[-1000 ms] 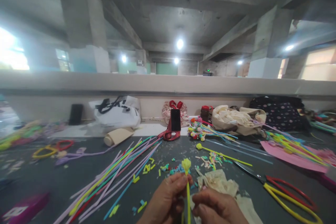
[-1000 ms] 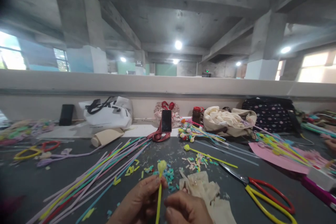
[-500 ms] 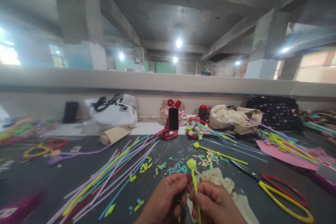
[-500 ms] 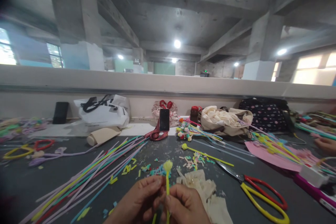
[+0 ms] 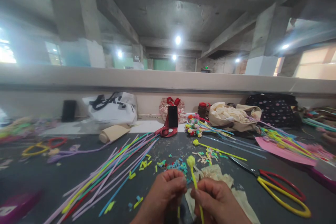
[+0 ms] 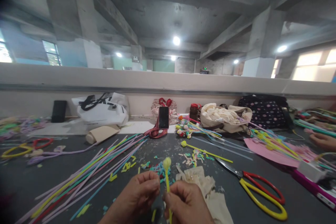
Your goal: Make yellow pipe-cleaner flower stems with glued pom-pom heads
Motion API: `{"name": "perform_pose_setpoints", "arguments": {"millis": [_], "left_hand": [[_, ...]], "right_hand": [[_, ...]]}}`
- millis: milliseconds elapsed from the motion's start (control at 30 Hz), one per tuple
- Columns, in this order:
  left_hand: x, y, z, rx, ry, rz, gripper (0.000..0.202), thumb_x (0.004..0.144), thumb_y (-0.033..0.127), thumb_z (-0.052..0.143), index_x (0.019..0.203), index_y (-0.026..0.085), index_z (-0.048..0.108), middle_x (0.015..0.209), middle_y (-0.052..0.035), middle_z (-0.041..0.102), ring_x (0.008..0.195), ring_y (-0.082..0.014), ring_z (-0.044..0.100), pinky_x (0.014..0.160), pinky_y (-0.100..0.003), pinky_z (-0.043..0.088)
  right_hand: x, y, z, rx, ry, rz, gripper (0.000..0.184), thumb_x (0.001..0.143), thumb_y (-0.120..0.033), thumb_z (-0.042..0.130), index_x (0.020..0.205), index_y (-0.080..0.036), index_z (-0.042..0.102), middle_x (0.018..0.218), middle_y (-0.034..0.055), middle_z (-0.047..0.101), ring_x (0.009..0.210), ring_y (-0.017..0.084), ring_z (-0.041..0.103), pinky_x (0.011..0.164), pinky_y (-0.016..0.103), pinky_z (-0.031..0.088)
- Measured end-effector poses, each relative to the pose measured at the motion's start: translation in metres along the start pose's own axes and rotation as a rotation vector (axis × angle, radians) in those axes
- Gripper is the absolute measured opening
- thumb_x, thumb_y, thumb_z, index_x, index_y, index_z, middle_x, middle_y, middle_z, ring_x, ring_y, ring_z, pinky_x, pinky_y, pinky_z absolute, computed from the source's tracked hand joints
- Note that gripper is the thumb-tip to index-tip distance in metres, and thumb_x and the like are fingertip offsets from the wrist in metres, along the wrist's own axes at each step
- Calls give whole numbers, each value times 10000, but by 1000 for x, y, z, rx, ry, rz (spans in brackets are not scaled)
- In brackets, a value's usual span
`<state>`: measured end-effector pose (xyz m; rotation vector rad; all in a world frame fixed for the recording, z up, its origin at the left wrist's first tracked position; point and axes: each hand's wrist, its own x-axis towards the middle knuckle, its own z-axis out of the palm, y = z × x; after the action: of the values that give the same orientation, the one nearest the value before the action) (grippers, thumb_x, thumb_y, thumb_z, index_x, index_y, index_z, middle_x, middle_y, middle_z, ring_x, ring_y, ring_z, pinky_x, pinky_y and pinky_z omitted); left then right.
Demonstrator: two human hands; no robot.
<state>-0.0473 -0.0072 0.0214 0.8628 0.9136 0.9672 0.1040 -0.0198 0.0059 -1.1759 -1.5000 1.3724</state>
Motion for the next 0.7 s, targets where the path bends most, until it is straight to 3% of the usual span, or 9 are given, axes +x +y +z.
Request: {"name": "perform_pose_setpoints", "arguments": {"millis": [200,367,467,567,633,700], "left_hand": [[2,-4,2,86,-4,40,205,615,336,584,578,163,479,488,44,491,333,-29,319,331,-156,159],[-1,-4,3,78,1,73,172,668,314,457,558,188,415,438,78,384,332,-35,271,335,-150,138],[-1,0,0,98,-2,30,239,683,326,425,503,198,336,399,99,295,320,-31,186,335,-157,98],[-2,5,-3,174,30,73,377,728,419,412,444,201,295,350,100,241,306,-34,151,333,-181,87],[-3,6,-4,218,68,138,390,711,469,471,459,177,408,365,75,349,321,-37,232,340,-183,137],[-5,6,-4,233,49,146,266,644,407,601,614,145,570,457,50,480,369,-39,310,365,-176,186]], "right_hand": [[0,-2,0,-42,7,-40,325,672,-444,566,544,-150,511,426,-45,462,339,42,344,347,151,243],[1,5,2,31,14,-30,336,681,-441,567,536,-147,491,429,-40,469,339,42,368,341,150,251],[-1,7,1,83,-13,11,346,688,-469,558,556,-157,490,407,-54,461,295,51,384,305,156,275],[-4,5,-1,128,-18,51,323,695,-457,568,578,-165,492,397,-60,483,267,59,407,279,155,284],[-5,3,-3,155,-9,68,298,700,-439,579,607,-167,502,423,-56,517,272,62,424,286,160,309],[-6,0,-4,167,-14,77,285,706,-432,585,629,-167,514,450,-53,537,281,61,434,302,167,333]]}}
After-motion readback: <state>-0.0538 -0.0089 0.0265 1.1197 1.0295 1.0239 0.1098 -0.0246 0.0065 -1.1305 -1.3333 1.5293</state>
